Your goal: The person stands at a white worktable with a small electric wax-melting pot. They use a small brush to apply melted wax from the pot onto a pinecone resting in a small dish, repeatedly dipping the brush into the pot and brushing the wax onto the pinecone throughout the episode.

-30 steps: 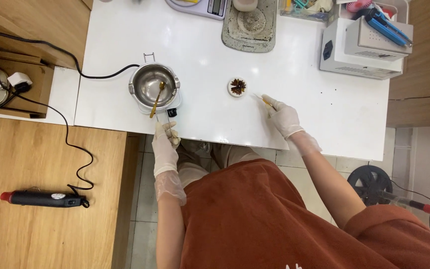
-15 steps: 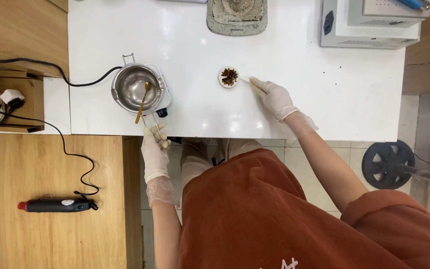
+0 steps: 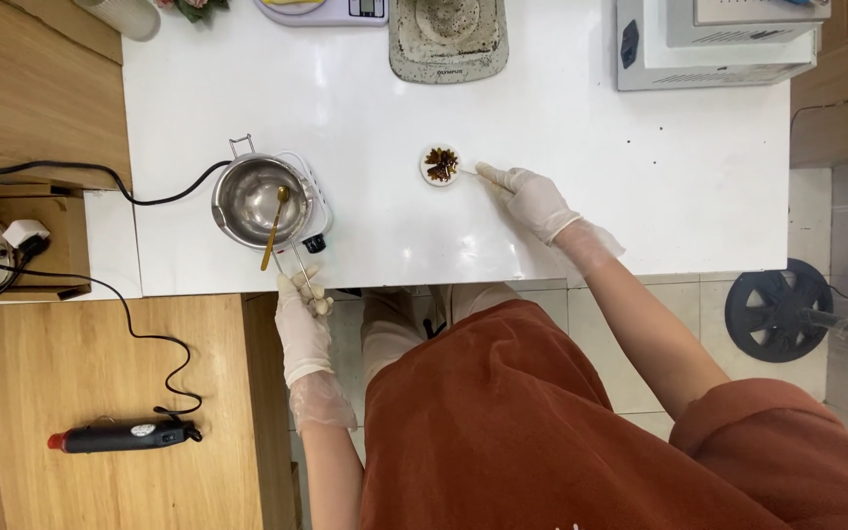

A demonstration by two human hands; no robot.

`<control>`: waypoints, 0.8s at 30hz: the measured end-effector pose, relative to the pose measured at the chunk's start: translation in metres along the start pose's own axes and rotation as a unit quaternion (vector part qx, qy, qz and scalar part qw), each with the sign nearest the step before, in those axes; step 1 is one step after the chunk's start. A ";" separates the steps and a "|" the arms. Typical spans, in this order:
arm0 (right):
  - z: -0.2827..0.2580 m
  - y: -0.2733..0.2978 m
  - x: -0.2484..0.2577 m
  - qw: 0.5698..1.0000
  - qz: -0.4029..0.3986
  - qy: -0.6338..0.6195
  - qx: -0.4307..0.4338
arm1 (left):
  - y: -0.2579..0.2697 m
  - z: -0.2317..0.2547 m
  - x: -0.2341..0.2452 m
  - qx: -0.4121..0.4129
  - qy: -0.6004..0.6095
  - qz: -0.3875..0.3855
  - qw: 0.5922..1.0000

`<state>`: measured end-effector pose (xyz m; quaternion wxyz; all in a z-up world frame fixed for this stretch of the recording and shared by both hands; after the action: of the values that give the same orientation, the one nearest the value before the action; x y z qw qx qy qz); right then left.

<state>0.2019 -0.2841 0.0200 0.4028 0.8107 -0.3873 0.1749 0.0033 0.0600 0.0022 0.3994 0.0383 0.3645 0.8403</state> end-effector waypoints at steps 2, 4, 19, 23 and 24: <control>-0.010 0.005 0.005 0.999 -0.021 0.022 -0.037 | 0.004 0.004 -0.004 -0.007 -0.010 -0.005 1.000; -0.010 0.006 0.004 0.999 -0.023 0.031 -0.038 | 0.003 0.004 -0.003 -0.009 -0.014 -0.004 1.000; -0.010 0.007 0.003 0.998 -0.024 0.036 -0.037 | 0.011 0.011 -0.011 -0.009 -0.013 -0.015 1.000; -0.009 0.004 0.003 0.999 -0.018 0.037 -0.015 | 0.012 0.013 -0.012 -0.004 -0.008 -0.012 1.000; -0.011 0.004 0.003 0.999 -0.019 0.037 -0.015 | 0.011 0.012 -0.011 -0.004 -0.007 -0.012 1.000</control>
<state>0.2007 -0.2789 0.0306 0.4324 0.8045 -0.3595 0.1915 0.0079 0.0544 0.0205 0.4122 0.0387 0.3587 0.8366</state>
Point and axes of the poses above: each hand's wrist, its own y-axis away from the middle knuckle, its own x-axis out of the back of the hand, z = x × y, the point moved 4 cm from there along -y, towards the middle knuckle, and after that the axes turned 5 degrees about -z, right-handed, at the moved point
